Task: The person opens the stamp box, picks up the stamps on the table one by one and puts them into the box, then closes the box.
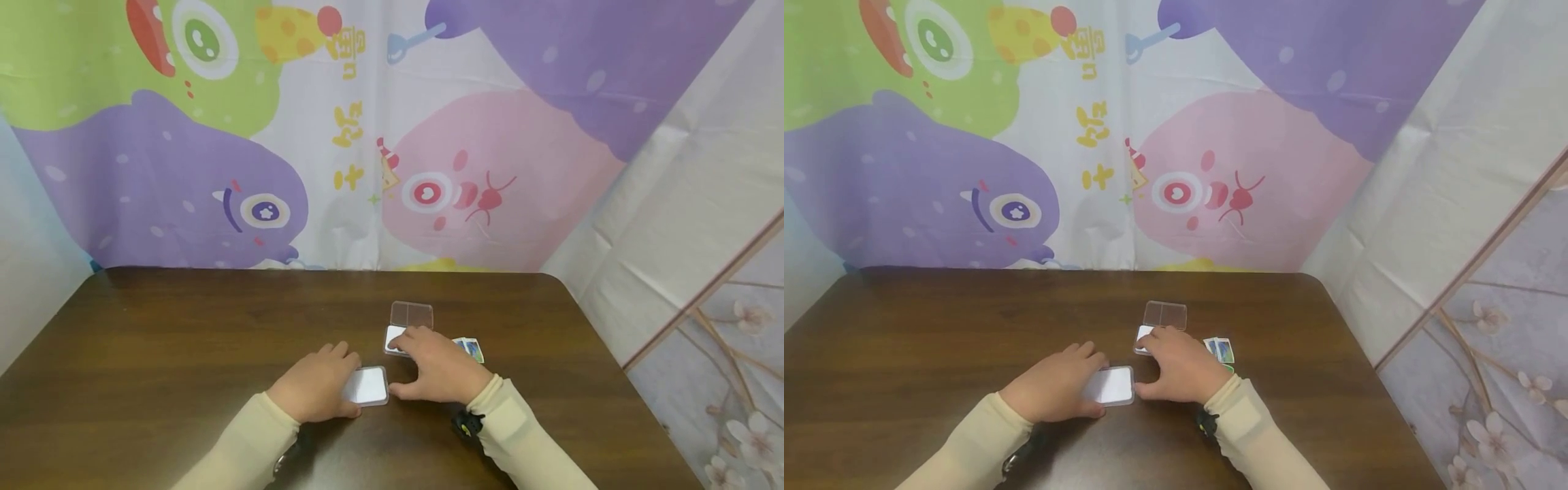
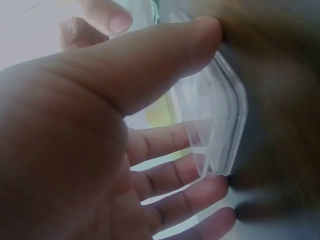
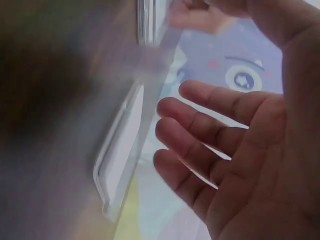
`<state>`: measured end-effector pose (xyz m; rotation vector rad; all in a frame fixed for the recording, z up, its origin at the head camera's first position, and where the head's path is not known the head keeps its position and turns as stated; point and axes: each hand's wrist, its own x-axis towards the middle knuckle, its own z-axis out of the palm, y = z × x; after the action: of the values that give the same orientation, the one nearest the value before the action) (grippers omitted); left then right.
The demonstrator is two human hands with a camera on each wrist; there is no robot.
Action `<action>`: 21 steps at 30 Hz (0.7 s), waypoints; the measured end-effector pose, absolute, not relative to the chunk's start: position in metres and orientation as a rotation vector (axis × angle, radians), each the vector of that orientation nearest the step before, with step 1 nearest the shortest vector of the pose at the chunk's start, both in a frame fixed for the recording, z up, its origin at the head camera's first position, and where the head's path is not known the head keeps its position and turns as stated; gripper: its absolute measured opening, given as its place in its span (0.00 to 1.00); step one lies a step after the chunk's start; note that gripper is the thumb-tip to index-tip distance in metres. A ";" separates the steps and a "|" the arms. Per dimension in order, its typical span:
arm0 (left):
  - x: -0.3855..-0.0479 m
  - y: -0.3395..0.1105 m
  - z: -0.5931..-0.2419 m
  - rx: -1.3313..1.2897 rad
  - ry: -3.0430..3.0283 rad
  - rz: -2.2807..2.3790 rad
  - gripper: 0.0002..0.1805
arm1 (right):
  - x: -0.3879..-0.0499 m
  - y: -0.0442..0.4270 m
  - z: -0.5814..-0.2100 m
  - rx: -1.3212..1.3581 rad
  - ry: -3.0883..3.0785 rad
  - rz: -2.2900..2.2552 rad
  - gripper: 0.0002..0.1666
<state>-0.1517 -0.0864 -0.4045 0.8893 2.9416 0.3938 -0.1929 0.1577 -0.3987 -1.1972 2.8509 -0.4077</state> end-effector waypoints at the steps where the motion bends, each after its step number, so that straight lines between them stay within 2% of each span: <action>1: -0.151 -0.086 -0.404 0.894 2.945 0.395 0.34 | -0.192 0.155 -0.399 -1.219 2.833 -0.398 0.36; 9: -0.153 -0.083 -0.411 0.934 2.962 0.389 0.32 | -0.189 0.145 -0.408 -1.181 2.725 -0.345 0.41; 17: -0.151 -0.078 -0.413 0.957 2.972 0.377 0.33 | -0.188 0.146 -0.414 -1.229 2.731 -0.293 0.40; 21: -0.151 -0.078 -0.410 0.917 2.944 0.398 0.38 | -0.187 0.146 -0.412 -1.237 2.732 -0.300 0.37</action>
<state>-0.1507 -0.0777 -0.4102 0.9171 2.9441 0.3980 -0.1873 0.1460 -0.4121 -1.2367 2.7323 -0.3003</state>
